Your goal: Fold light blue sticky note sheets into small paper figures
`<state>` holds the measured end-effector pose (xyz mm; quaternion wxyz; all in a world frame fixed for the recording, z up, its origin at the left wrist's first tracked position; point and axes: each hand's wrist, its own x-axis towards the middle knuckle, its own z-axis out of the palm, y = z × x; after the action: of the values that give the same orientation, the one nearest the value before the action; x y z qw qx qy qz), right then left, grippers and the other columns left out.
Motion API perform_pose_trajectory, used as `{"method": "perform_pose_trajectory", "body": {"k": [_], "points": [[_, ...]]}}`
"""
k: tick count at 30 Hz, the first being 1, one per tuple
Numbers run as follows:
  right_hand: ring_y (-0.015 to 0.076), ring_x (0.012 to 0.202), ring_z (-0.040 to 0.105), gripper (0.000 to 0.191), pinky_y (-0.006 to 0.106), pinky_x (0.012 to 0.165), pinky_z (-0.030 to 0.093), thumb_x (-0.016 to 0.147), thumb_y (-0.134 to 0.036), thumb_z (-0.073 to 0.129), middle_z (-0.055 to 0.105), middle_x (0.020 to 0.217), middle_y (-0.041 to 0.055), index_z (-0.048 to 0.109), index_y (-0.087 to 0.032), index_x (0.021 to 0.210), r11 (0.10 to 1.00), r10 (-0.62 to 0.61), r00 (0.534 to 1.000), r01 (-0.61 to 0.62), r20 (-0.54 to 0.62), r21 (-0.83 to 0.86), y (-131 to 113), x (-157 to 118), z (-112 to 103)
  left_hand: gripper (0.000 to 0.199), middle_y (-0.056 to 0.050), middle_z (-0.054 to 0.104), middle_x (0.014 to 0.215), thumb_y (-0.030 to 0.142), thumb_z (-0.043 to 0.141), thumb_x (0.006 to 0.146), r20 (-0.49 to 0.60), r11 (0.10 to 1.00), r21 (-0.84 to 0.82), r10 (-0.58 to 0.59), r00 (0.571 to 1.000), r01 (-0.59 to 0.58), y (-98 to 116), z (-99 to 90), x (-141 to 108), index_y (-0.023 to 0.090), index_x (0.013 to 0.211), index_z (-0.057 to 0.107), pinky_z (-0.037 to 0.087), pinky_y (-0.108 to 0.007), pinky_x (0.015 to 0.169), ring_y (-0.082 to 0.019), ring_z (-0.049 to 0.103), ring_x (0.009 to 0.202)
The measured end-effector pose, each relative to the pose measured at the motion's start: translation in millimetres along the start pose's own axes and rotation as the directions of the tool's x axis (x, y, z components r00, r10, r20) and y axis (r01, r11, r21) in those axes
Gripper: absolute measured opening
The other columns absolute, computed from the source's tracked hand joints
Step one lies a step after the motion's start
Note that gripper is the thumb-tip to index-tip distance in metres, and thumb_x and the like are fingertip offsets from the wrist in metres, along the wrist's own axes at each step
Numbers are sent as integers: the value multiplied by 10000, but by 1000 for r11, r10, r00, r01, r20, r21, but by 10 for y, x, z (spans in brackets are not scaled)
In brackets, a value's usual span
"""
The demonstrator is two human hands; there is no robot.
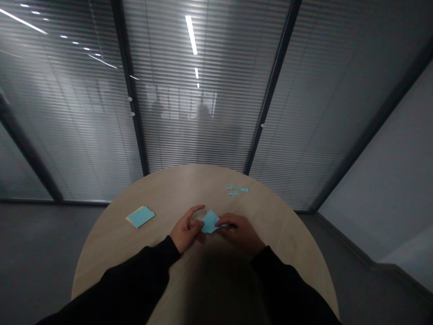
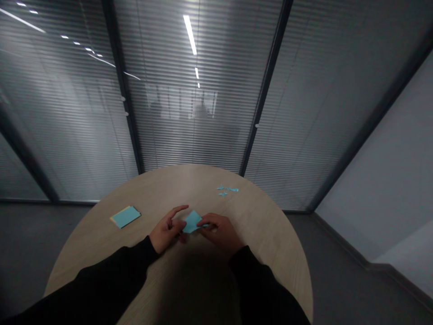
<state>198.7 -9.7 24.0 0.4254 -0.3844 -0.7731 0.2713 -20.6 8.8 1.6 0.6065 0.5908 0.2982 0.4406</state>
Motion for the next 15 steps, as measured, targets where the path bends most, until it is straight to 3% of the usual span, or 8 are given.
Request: {"method": "perform_pose_trajectory", "body": {"k": [3, 6, 10, 15], "points": [[199, 885, 684, 114, 312, 765, 538, 824, -298, 708, 735, 965, 55, 753, -225, 898, 997, 53, 998, -50, -43, 58, -7, 10, -31, 541, 0, 653, 687, 474, 706, 803, 18, 998, 42, 53, 998, -53, 38, 1, -17, 164, 1217, 549, 486, -247, 563, -133, 614, 565], [206, 893, 684, 140, 330, 795, 534, 813, -338, 728, 731, 952, 57, 757, -218, 880, 984, 103, 992, -91, -70, 151, 12, 13, -32, 439, 13, 634, 663, 367, 796, 712, 25, 983, 176, 57, 998, -61, 50, -8, -18, 151, 1062, 641, 413, -211, 533, -100, 548, 527], [208, 890, 679, 183, 331, 798, 527, 804, -367, 739, 724, 951, 63, 757, -206, 890, 972, 128, 990, -114, -52, 204, 22, 13, -3, 262, 37, 563, 562, 359, 713, 781, -56, 936, 348, 74, 996, -51, 37, -43, 0, 153, 942, 698, 334, -209, 495, -99, 473, 489], [194, 828, 664, 165, 305, 749, 505, 828, -358, 713, 720, 893, 52, 748, -201, 867, 995, 70, 997, -67, -42, 79, -32, 18, 12, 186, -26, 685, 761, 332, 673, 812, -53, 864, 478, 209, 976, -159, 27, -89, 16, 180, 904, 729, 428, -243, 617, -145, 584, 658]]}}
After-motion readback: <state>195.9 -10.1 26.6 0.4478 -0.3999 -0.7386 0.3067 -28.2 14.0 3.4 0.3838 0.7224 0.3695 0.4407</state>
